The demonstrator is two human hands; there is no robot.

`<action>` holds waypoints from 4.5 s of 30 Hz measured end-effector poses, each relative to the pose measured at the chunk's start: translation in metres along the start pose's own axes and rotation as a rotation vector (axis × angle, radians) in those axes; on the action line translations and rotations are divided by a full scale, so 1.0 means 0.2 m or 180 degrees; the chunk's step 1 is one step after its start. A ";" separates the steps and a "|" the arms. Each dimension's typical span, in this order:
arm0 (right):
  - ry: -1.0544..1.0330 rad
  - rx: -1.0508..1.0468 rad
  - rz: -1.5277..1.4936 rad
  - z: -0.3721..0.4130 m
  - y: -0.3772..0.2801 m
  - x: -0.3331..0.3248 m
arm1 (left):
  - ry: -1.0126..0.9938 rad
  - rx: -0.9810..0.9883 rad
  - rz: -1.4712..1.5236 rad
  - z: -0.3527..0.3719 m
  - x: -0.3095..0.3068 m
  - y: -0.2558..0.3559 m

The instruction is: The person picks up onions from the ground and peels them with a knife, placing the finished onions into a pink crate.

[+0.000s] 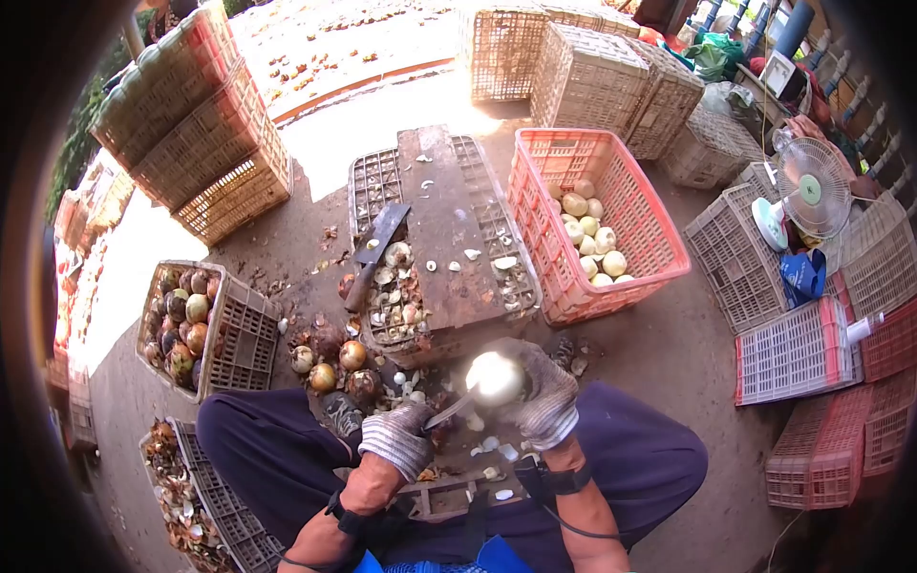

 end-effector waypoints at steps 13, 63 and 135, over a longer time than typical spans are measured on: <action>-0.0017 -0.0309 0.0206 0.04 0.01 -0.02 | -0.0745 -0.1299 0.3968 -0.02 0.04 -0.10; 0.1170 0.1063 -0.1345 -0.31 0.13 -0.59 | -0.0524 -0.1330 0.5864 -0.50 0.65 -0.74; -0.0955 0.1847 -0.1651 0.07 0.62 1.45 | 0.1404 -0.1843 0.5806 -0.12 0.23 -1.48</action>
Point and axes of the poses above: each hand's wrist, its own z-axis away from the middle knuckle, its own x-axis out of the palm, y = z × x, the point moved 4 cm from there along -z, towards the middle knuckle, and after that the axes turned 8 degrees about -x, right-handed, at the moved point
